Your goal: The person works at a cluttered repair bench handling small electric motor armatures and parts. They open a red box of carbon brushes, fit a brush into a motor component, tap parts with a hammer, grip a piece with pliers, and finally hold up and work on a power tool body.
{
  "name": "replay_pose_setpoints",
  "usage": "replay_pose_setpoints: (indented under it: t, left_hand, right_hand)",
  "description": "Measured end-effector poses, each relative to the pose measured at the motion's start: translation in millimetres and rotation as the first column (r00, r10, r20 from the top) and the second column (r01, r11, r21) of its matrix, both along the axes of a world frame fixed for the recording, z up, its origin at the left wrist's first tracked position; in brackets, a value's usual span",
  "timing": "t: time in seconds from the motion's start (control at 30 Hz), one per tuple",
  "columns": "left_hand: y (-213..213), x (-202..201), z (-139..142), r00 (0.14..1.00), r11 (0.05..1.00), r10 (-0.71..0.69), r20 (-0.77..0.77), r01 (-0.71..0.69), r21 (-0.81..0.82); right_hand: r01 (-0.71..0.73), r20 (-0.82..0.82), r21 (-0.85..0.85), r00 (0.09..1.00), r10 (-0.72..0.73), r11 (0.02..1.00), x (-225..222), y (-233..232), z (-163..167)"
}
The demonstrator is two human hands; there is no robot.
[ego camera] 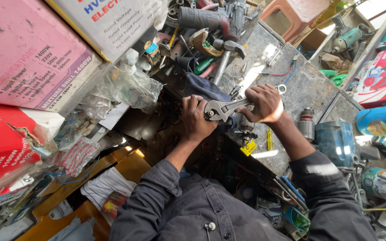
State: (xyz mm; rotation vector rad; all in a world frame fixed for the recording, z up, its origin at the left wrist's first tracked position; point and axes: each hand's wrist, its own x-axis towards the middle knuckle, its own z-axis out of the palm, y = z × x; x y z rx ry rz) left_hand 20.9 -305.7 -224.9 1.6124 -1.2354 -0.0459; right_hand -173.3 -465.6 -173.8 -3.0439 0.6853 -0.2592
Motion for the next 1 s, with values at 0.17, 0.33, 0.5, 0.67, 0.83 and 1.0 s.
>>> replay_pose_setpoints:
  t: [0.17,0.33,0.5,0.67,0.83,1.0]
  left_hand:
    - [4,1,-1,1.000,1.000,-0.007,0.016,0.006,0.024]
    - [13,2,3,0.999,1.000,-0.013,0.038,0.012,0.019]
    - [17,2,2,0.998,1.000,-0.029,0.059,0.029,-0.003]
    - [18,0,-2,0.995,1.000,-0.008,0.096,0.006,0.023]
    - [19,-2,-1,0.990,1.000,-0.002,0.142,0.001,0.008]
    - [19,-4,-2,0.990,1.000,-0.013,0.143,0.009,0.027]
  right_hand:
    - [0.028,0.098,-0.008,0.995,-0.028,1.000,2,22,6]
    - [0.079,0.093,-0.005,0.993,-0.078,0.997,3,40,12]
    - [0.113,0.121,0.010,0.986,-0.113,0.994,2,52,12]
    - [0.146,0.120,0.012,0.982,-0.147,0.989,-1,62,12]
    - [0.168,0.140,0.006,0.976,-0.167,0.986,-5,67,10]
    - [0.227,0.098,0.014,0.969,-0.227,0.974,-9,70,5]
